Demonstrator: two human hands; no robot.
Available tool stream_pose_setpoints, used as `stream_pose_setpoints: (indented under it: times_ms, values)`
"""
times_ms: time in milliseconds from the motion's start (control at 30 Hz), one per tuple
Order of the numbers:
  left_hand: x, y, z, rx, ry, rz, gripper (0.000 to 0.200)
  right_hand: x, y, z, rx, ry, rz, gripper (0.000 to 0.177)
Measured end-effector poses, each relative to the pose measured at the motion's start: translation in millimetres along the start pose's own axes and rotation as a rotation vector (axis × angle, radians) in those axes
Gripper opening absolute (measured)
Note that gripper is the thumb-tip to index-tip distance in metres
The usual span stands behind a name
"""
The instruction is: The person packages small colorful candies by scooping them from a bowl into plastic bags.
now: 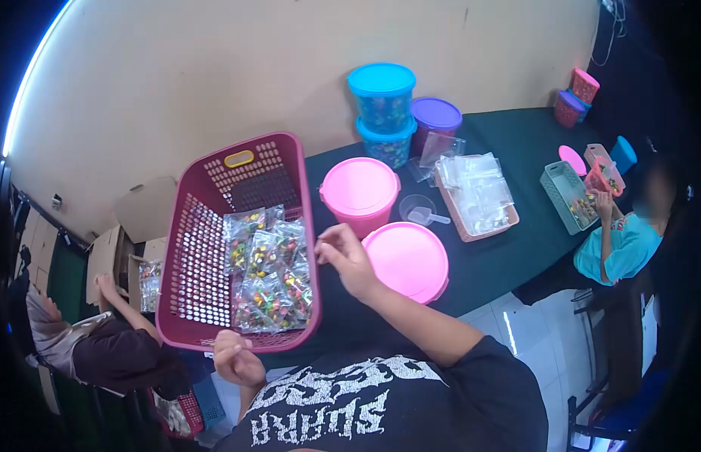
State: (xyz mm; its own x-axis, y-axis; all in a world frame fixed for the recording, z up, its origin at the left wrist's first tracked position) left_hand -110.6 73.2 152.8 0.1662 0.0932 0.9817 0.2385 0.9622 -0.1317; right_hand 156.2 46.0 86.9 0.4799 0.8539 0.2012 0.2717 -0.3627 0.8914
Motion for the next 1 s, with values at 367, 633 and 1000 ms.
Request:
stream_pose_setpoints:
  times_ms: [367,633,1000]
  values:
    - [20,-31,-137,-0.25,0.157,0.048,0.017,-70,26,269,-0.042,-0.634,-0.073,0.005]
    - [-43,-27,-312,-0.584,0.43,0.86,0.015,-95,32,470,-0.983,-0.853,-0.292,0.022]
    - [-163,-6,-558,-0.606,0.457,1.533,0.043,-65,42,593,-1.226,-0.926,-0.449,0.038]
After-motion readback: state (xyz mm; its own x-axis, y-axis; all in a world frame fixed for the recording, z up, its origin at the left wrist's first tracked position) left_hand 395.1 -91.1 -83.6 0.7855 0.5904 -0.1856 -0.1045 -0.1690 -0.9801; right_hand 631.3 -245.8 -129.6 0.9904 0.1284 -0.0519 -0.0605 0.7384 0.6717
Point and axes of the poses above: each hand's wrist, its own x-axis towards the middle knuckle, its own z-axis out of the back of the hand, y = z × x, the point moved 7 cm from there along x, towards the middle knuckle, and after that the axes turned 9 degrees about -z, right-handed, at the moved point
